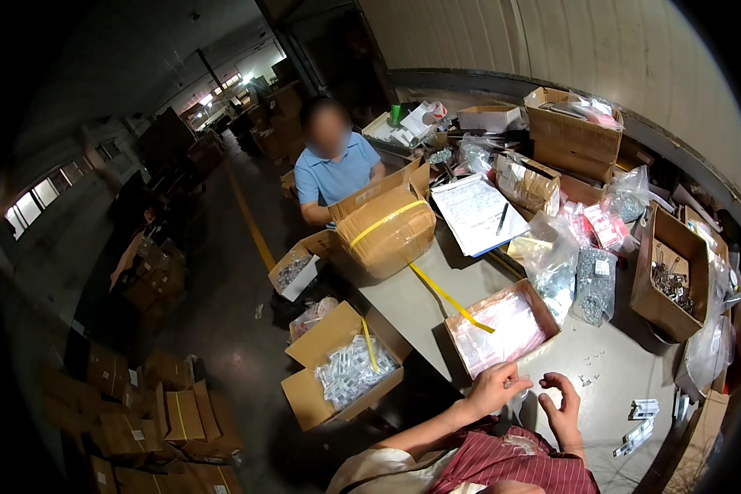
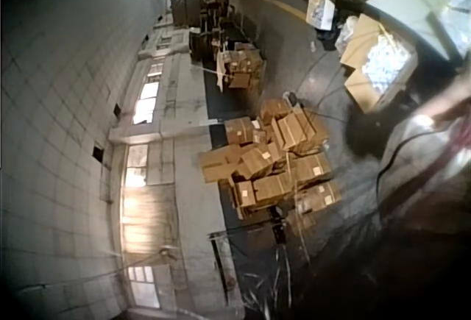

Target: The person stands at a cluttered workbench in a warehouse, picking up small white rectangular components and placing them into clear plastic bags. They handle the items one by one, occasionally adjusting the bags or moving other boxes on the table. Another person is visible in the background working on a separate task.

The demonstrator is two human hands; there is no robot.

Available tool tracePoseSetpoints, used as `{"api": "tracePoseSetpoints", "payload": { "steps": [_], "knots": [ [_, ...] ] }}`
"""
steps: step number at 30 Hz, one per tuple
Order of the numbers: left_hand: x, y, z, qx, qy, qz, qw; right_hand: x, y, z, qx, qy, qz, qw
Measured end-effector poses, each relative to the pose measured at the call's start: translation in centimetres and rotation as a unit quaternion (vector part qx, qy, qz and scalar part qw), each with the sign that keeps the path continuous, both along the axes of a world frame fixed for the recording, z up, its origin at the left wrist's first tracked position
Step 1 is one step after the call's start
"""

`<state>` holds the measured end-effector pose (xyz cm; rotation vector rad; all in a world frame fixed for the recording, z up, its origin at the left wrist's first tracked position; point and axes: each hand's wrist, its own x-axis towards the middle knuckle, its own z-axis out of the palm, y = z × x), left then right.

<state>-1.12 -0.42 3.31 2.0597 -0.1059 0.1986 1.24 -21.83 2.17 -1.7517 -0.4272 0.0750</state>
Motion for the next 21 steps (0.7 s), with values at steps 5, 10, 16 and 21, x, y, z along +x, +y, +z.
{"api": "tracePoseSetpoints", "payload": {
  "steps": [5, 10, 16, 21],
  "knots": [
    [0.1, -1.3, -1.2, -0.013, -0.044, -0.065, 0.997, 0.0, 0.6, 5.2, -0.092, -0.218, 0.047, 0.970],
    [0.1, -2.0, -1.2, 0.009, -0.070, -0.084, 0.994, -0.1, 0.1, 3.2, -0.142, -0.234, 0.063, 0.960],
    [-0.2, -1.7, -1.4, 0.068, -0.075, -0.100, 0.990, 0.1, -0.4, 1.2, -0.181, -0.193, 0.103, 0.959],
    [-0.7, -1.9, -1.0, 0.099, -0.051, -0.119, 0.987, 0.7, -1.4, 0.2, -0.112, -0.008, 0.215, 0.970]
  ]
}}
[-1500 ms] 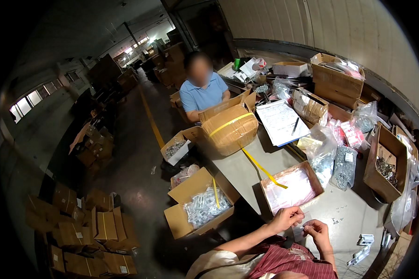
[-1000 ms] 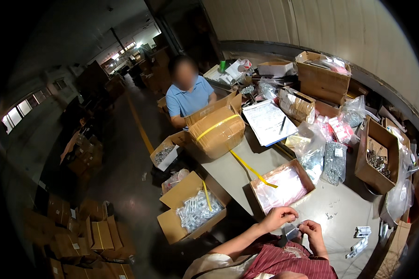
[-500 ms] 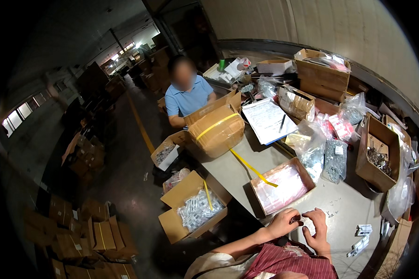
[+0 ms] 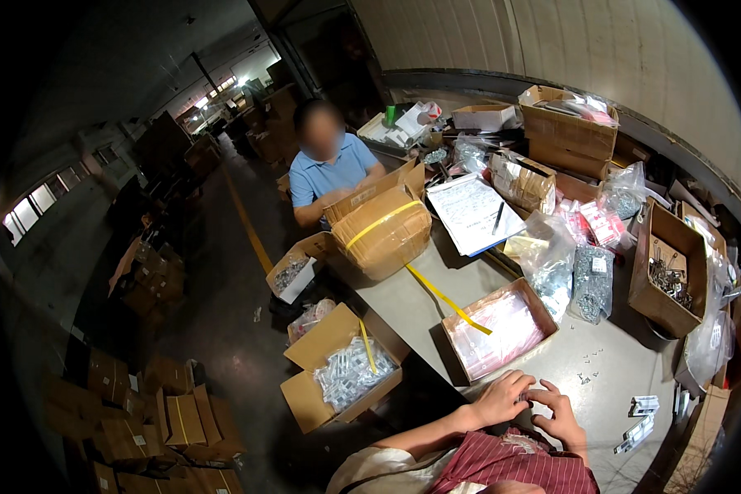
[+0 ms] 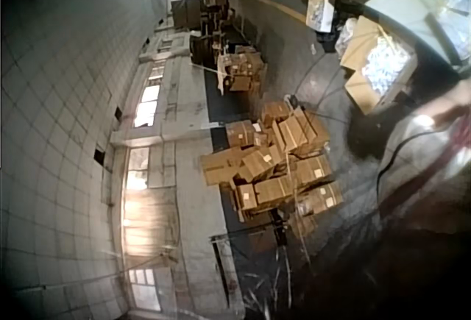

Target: The person stands at a cluttered workbench in a warehouse, picking up small white rectangular components and placing them into clear plastic bags. They handle the items one by one, occasionally adjusting the bags or moving other boxes on the table. Another person is visible in the background working on a separate task.

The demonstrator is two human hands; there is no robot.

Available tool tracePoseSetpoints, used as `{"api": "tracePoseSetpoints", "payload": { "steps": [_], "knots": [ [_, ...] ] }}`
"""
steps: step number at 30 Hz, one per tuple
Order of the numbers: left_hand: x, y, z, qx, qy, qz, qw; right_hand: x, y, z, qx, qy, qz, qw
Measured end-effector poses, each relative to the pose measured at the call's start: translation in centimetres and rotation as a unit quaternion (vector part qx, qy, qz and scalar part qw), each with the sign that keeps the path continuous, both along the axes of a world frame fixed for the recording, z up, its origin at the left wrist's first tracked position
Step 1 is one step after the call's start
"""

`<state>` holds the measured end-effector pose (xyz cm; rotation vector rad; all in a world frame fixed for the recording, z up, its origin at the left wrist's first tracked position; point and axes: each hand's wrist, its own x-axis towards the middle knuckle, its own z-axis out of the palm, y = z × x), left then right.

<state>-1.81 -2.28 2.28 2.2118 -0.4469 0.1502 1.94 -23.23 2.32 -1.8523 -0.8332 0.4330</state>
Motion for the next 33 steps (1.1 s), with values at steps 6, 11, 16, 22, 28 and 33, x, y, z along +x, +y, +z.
{"api": "tracePoseSetpoints", "payload": {
  "steps": [6, 11, 16, 22, 28, 33],
  "knots": [
    [0.3, -0.2, -1.2, 0.073, -0.006, 0.021, 0.997, -0.6, 1.3, 2.7, -0.004, -0.015, 0.034, 0.999],
    [0.7, -0.2, -2.4, 0.076, 0.027, 0.000, 0.997, -0.5, 0.9, 2.8, -0.051, -0.175, 0.020, 0.983],
    [0.8, -0.6, -2.2, 0.003, 0.108, -0.054, 0.993, -0.8, 0.2, 0.9, -0.012, -0.138, 0.008, 0.990],
    [1.1, -0.6, -1.6, -0.010, 0.012, -0.038, 0.999, -1.0, 0.7, 2.2, -0.028, -0.093, 0.020, 0.995],
    [2.2, -0.3, -2.7, 0.059, -0.034, -0.064, 0.996, -0.6, 0.5, 2.3, -0.060, -0.046, 0.049, 0.996],
    [2.5, -1.5, -3.0, 0.029, -0.066, -0.124, 0.990, -0.2, -0.8, -0.6, -0.152, -0.051, 0.100, 0.982]
  ]
}}
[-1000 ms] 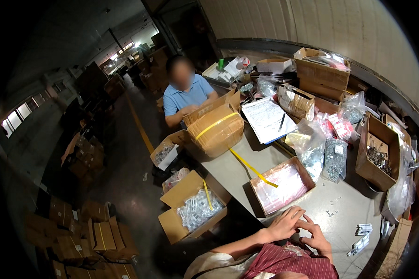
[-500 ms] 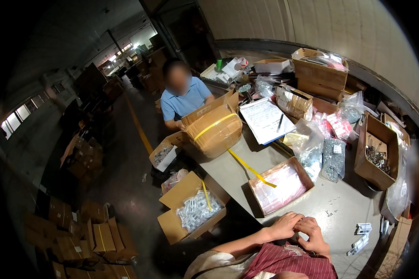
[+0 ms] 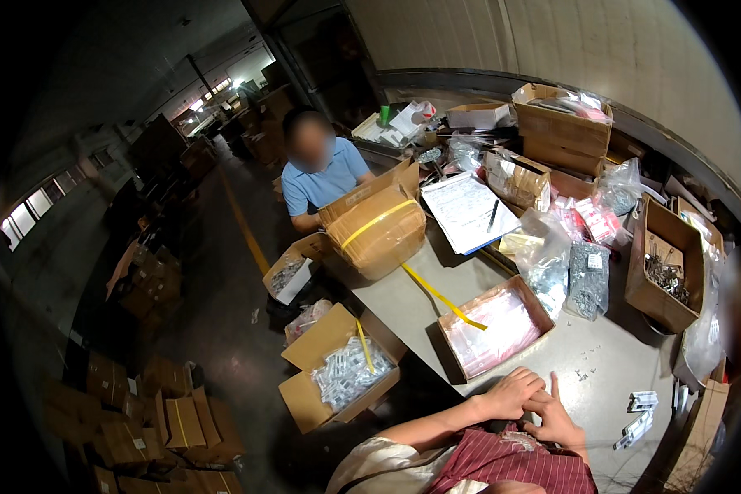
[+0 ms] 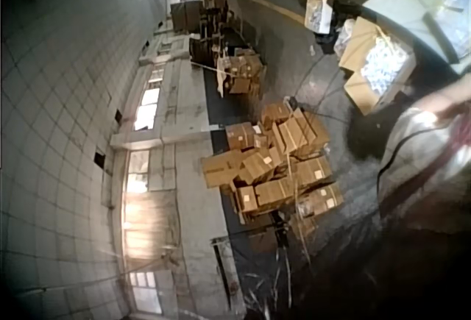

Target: The person stands at a cluttered workbench in a warehouse, picking up small white rectangular components and placing them into clear plastic bags. They handle the items one by one, occasionally adjusting the bags or moving other boxes on the table. Another person is visible in the background working on a separate task.

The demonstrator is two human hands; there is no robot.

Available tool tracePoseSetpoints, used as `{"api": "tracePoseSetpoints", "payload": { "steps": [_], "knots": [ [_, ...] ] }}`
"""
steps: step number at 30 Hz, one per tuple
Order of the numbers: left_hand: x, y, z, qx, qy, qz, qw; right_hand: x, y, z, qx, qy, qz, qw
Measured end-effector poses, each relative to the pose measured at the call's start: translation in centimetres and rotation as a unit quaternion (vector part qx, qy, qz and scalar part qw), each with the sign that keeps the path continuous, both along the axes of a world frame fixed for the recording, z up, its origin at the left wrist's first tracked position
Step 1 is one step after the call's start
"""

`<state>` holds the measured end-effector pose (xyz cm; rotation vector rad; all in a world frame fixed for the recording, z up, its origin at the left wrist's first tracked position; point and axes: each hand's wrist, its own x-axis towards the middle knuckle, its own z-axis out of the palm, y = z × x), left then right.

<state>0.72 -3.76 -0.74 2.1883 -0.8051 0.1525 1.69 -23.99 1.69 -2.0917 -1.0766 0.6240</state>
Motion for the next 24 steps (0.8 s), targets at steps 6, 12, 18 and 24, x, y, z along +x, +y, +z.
{"api": "tracePoseSetpoints", "payload": {
  "steps": [6, 12, 18, 24],
  "knots": [
    [1.5, 0.4, 1.5, 0.018, -0.064, -0.033, 0.997, -1.3, 0.1, 2.8, 0.049, -0.025, -0.079, 0.995],
    [1.5, -0.6, -1.6, -0.003, 0.008, -0.019, 1.000, -0.8, -0.1, 1.3, 0.077, -0.038, -0.091, 0.992],
    [1.0, -1.6, -5.4, 0.012, 0.029, 0.113, 0.993, 0.3, -3.8, -5.4, 0.023, -0.148, -0.337, 0.929],
    [1.6, -2.5, -5.9, -0.023, 0.007, 0.120, 0.993, 1.8, -5.0, -9.1, -0.227, -0.167, -0.393, 0.875]
  ]
}}
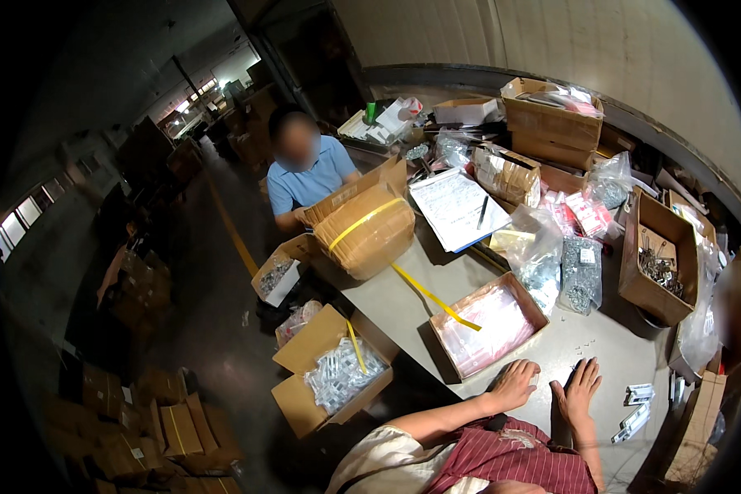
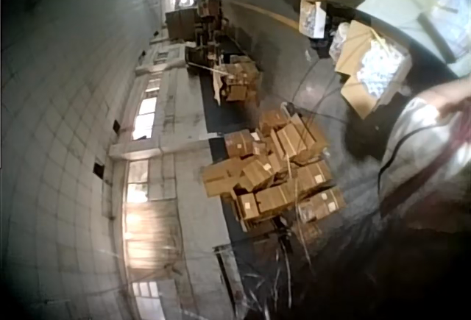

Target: The person stands at a cluttered workbench in a warehouse, picking up small white rectangular components and placing them into clear plastic bags. They handle the items one by one, occasionally adjusting the bags or moving other boxes on the table. Another person is visible in the background working on a separate task.

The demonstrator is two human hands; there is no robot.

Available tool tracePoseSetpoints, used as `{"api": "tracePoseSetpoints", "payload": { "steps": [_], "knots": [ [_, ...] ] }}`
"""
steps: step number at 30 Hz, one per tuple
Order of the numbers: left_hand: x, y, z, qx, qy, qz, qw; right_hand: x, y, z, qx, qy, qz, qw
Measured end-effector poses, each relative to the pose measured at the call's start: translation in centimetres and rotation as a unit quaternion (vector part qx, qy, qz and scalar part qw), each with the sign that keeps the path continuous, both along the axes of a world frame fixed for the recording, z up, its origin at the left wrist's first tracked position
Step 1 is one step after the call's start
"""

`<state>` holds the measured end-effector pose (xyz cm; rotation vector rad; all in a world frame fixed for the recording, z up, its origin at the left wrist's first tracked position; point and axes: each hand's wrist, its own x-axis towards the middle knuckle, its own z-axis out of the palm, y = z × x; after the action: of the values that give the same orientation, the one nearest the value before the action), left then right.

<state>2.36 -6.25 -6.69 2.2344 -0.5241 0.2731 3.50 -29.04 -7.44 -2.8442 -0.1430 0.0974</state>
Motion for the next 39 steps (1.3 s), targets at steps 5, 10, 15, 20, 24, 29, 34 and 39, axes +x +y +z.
{"api": "tracePoseSetpoints", "payload": {
  "steps": [5, 10, 15, 20, 24, 29, 34, 39],
  "knots": [
    [1.9, -1.6, -0.9, -0.022, -0.025, -0.006, 0.999, 3.4, 2.1, -0.2, -0.012, -0.069, 0.027, 0.997],
    [2.7, -2.3, -1.4, -0.013, -0.015, -0.009, 1.000, 6.1, 1.5, 0.0, -0.030, -0.084, 0.121, 0.989],
    [2.4, -1.4, -0.7, -0.036, -0.004, -0.031, 0.999, 5.9, -1.3, 1.9, 0.059, -0.050, 0.209, 0.975],
    [2.5, -1.5, -0.3, -0.039, 0.008, -0.037, 0.999, 3.0, -2.2, 4.1, 0.070, -0.152, 0.177, 0.970],
    [2.5, -1.5, -0.3, -0.056, 0.014, -0.039, 0.998, 2.0, -2.6, 3.4, 0.087, -0.182, 0.169, 0.965],
    [2.4, -1.5, 0.0, -0.053, 0.005, -0.042, 0.998, 1.9, -2.2, 2.3, 0.093, -0.191, 0.130, 0.969],
    [2.4, -1.5, -0.2, -0.062, 0.001, -0.044, 0.997, 2.5, -2.3, 2.1, 0.096, -0.147, 0.100, 0.979],
    [2.4, -1.4, -0.3, -0.070, -0.002, -0.038, 0.997, 3.6, -3.4, 3.8, 0.097, -0.036, 0.119, 0.987]
  ]
}}
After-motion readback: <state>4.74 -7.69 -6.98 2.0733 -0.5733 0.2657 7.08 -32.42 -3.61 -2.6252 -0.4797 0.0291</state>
